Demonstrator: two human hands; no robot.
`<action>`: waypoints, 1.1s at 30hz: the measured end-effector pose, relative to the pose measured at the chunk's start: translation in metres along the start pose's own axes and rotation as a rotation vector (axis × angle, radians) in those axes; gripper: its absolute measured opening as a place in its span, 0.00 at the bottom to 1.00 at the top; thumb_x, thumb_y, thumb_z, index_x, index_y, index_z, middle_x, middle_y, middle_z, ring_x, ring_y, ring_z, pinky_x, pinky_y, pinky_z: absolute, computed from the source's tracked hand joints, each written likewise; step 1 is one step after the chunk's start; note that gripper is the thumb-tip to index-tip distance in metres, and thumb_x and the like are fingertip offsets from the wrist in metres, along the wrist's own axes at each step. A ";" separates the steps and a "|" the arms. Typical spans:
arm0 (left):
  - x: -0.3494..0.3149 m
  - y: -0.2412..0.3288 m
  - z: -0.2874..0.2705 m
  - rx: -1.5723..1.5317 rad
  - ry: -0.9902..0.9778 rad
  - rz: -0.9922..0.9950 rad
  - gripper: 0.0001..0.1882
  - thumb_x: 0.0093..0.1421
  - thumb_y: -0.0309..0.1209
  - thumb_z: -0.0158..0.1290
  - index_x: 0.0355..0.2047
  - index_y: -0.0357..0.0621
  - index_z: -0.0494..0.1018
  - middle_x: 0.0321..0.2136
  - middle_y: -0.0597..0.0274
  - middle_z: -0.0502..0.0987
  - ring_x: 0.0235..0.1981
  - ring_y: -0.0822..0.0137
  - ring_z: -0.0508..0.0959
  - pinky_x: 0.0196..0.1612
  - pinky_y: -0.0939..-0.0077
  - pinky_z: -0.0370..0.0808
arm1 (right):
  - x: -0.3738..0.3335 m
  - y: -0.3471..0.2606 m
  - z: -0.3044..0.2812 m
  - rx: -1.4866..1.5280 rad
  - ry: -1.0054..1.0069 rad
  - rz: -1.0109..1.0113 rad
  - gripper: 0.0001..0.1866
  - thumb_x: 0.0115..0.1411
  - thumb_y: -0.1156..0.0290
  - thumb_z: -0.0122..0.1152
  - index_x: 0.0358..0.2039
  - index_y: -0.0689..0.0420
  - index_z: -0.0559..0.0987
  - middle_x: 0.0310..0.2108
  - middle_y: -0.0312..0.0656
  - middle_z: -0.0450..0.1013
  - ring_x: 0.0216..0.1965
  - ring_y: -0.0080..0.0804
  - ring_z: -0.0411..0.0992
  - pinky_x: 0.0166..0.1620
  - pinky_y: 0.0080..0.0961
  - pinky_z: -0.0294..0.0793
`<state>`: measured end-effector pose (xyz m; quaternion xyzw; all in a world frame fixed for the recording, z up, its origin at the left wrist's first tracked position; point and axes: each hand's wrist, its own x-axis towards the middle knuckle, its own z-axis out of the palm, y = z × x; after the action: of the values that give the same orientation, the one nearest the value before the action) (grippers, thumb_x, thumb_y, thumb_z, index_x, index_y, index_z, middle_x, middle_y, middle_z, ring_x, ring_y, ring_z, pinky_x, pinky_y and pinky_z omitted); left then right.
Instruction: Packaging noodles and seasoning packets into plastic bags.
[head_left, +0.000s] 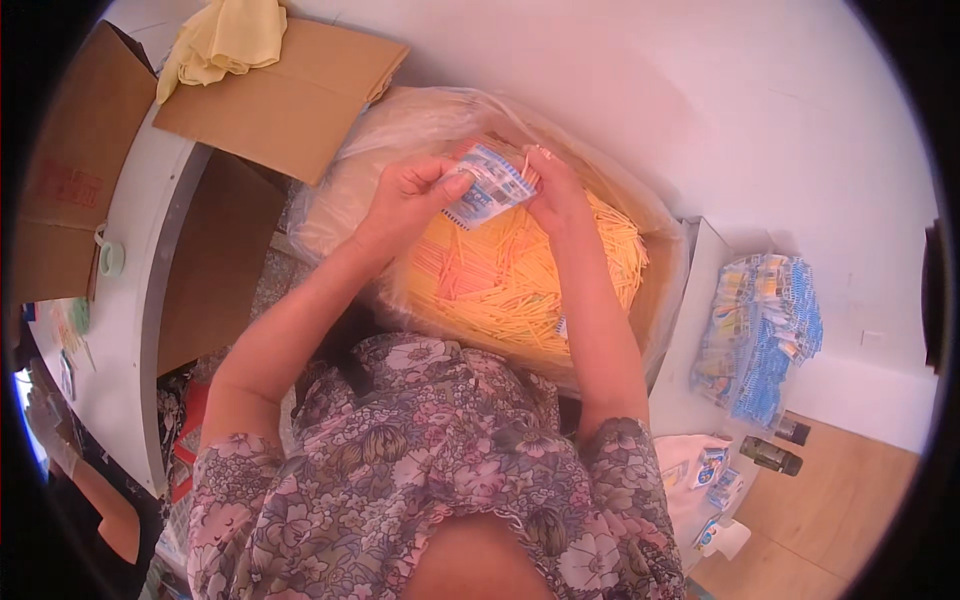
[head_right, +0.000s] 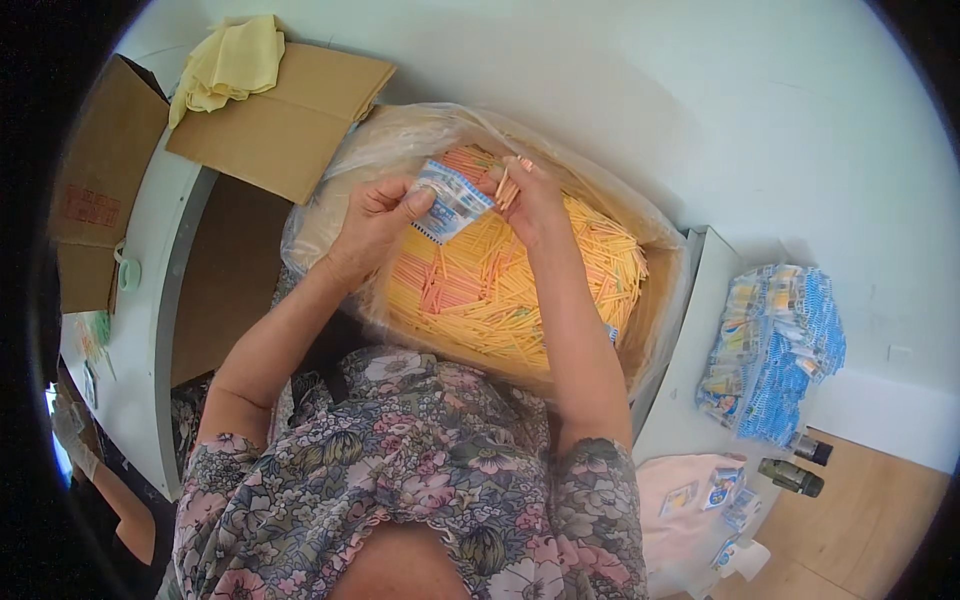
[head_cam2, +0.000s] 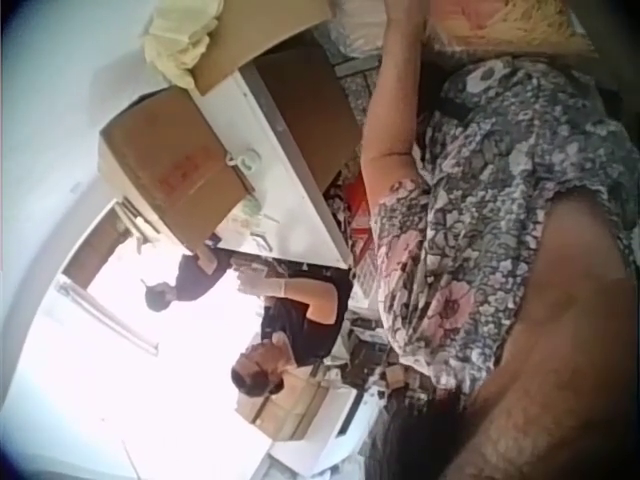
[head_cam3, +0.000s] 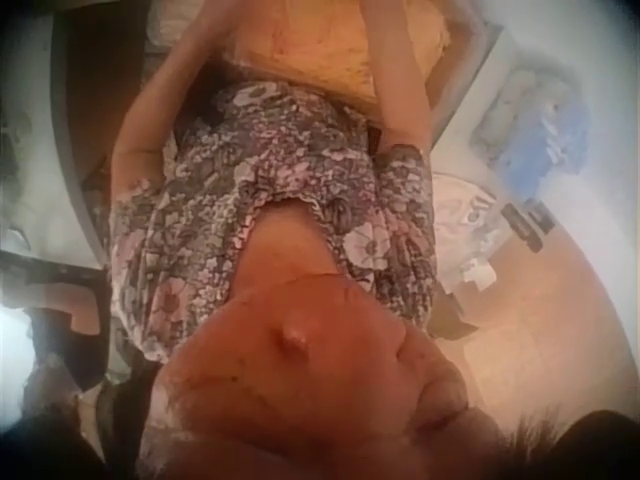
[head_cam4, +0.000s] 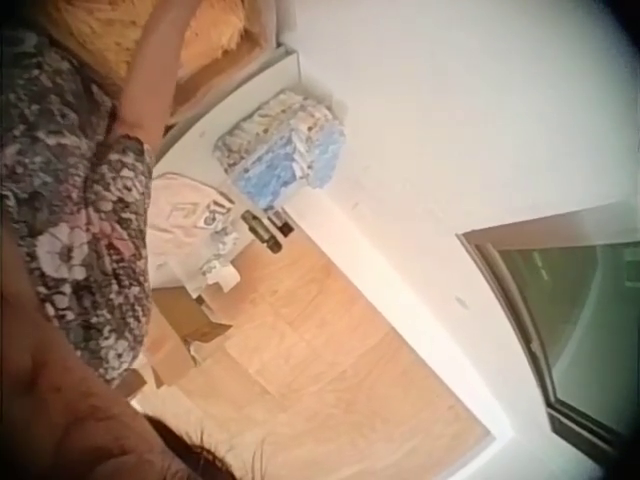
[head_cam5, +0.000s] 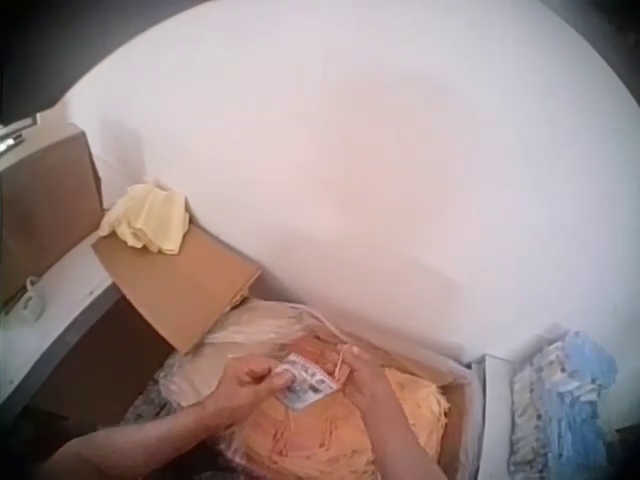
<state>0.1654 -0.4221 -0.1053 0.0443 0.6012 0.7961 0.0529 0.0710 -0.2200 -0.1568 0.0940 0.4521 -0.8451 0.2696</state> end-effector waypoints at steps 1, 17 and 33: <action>0.000 0.003 0.003 -0.002 0.004 -0.002 0.09 0.61 0.29 0.51 0.36 0.35 0.76 0.31 0.68 0.77 0.31 0.81 0.74 0.36 0.85 0.72 | -0.016 -0.002 0.010 -0.042 -0.047 -0.077 0.12 0.62 0.65 0.51 0.39 0.60 0.69 0.29 0.44 0.73 0.30 0.31 0.73 0.32 0.28 0.75; -0.006 -0.015 0.064 0.115 -0.571 -0.125 0.08 0.55 0.29 0.57 0.34 0.39 0.77 0.33 0.65 0.75 0.33 0.72 0.74 0.39 0.77 0.71 | -0.132 0.000 0.035 -0.274 -0.141 -0.365 0.13 0.61 0.61 0.56 0.37 0.58 0.70 0.44 0.44 0.70 0.40 0.21 0.68 0.40 0.19 0.69; -0.006 -0.025 0.071 0.234 -0.446 -0.034 0.06 0.57 0.26 0.55 0.30 0.34 0.76 0.24 0.66 0.77 0.27 0.78 0.74 0.30 0.80 0.71 | -0.180 -0.023 0.000 -1.075 0.606 -0.700 0.10 0.54 0.70 0.61 0.22 0.61 0.71 0.15 0.35 0.65 0.19 0.18 0.61 0.23 0.23 0.64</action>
<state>0.1819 -0.3484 -0.1102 0.2145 0.6632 0.6907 0.1923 0.2095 -0.1431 -0.0677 0.0280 0.8652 -0.4788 -0.1463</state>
